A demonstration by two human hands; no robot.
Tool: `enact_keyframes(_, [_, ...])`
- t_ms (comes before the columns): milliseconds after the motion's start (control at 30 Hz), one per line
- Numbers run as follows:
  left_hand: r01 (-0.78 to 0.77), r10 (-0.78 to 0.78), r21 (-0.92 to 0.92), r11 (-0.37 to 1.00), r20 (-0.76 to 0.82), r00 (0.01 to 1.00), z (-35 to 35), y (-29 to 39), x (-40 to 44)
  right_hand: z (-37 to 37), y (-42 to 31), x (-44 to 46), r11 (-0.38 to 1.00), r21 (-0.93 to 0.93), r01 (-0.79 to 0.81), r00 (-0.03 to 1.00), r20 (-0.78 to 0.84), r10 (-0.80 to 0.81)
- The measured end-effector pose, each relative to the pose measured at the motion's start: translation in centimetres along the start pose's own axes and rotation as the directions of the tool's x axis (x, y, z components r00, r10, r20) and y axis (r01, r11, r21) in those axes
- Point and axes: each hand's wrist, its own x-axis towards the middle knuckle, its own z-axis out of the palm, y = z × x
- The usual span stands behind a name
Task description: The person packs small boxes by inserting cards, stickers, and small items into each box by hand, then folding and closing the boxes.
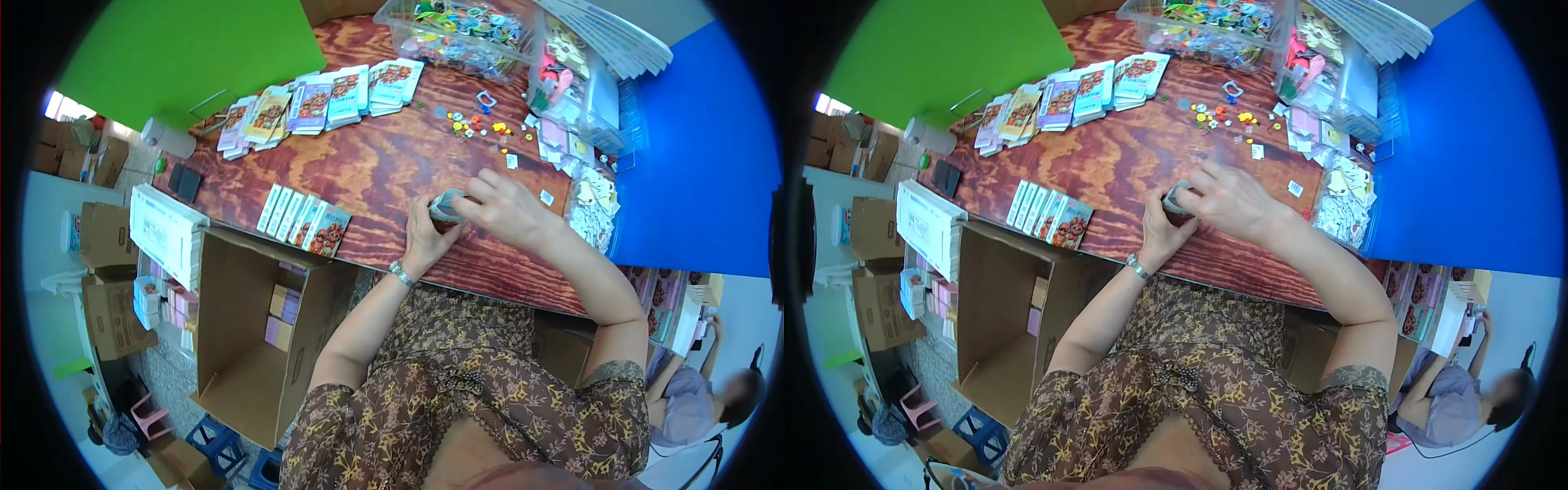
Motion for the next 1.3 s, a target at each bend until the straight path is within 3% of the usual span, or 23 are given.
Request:
enact_keyframes(100, [-0.083,0.083,0.015,0.996,-0.007,0.996,0.1,0.0,0.3,1.4,-0.4,-0.1,0.996,0.074,-0.045,0.999,-0.026,0.047])
enact_keyframes(233, [-0.075,0.076,0.071,0.995,-0.005,0.997,-0.8,-0.2,0.7,2.0,0.7,-1.0,0.978,0.206,0.033,0.999,-0.045,-0.025])
enact_keyframes(300, [-0.056,0.055,0.079,0.995,0.018,0.998,-1.4,-0.3,0.7,2.7,3.1,-1.0,0.975,0.193,-0.107,0.98,-0.146,0.137])
enact_keyframes(333, [-0.049,0.047,0.081,0.995,0.031,0.998,-1.6,-0.2,0.7,3.3,4.9,-0.9,0.965,0.191,-0.18,0.956,-0.197,0.217])
enact_keyframes(400, [0.003,-0.005,0.046,0.999,0.046,0.999,-1.8,-0.5,0.5,5.9,10.3,-0.4,0.82,0.316,-0.477,0.825,-0.161,0.542])
enact_keyframes(467, [0.046,-0.046,-0.013,0.999,0.019,0.999,-1.4,-1.7,-0.2,9.7,16.1,-0.5,0.736,0.258,-0.626,0.73,-0.138,0.669])
enact_keyframes(567, [0.038,-0.037,-0.004,0.999,0.044,0.998,-1.7,-1.5,0.0,14.9,21.8,0.2,0.645,0.065,-0.761,0.624,-0.2,0.756])
enact_keyframes(700, [0.034,-0.034,-0.002,0.999,0.057,0.998,-1.7,-1.6,0.2,14.7,22.4,2.4,0.447,-0.076,-0.891,0.446,0.036,0.894])
enact_keyframes(833, [0.019,-0.019,-0.002,1.0,0.054,0.998,-1.7,-1.6,0.2,15.9,23.7,2.5,0.42,-0.009,-0.908,0.419,0.046,0.907])
enact_keyframes(967, [0.12,-0.108,-0.09,0.989,0.133,0.985,-1.6,-1.7,-0.2,14.6,24.7,3.1,0.588,0.085,-0.804,0.595,0.131,0.793])
enact_keyframes(1067, [0.121,-0.109,-0.087,0.989,0.134,0.985,-1.7,-1.5,-0.2,15.0,23.7,4.6,0.425,0.58,-0.695,0.641,0.232,0.732])
enact_keyframes(1133, [0.111,-0.1,-0.085,0.99,0.129,0.987,-1.6,-1.6,-0.3,15.0,21.6,6.1,0.399,0.596,-0.697,0.664,0.325,0.674])
enact_keyframes(1200, [0.101,-0.091,-0.077,0.992,0.123,0.988,-1.6,-1.6,-0.1,14.9,20.4,7.6,0.61,0.406,-0.68,0.729,0.289,0.62])
enact_keyframes(1300, [0.077,-0.072,-0.041,0.996,0.108,0.992,-1.9,-1.4,-0.1,17.5,20.8,8.0,0.725,0.257,-0.639,0.768,0.257,0.586])
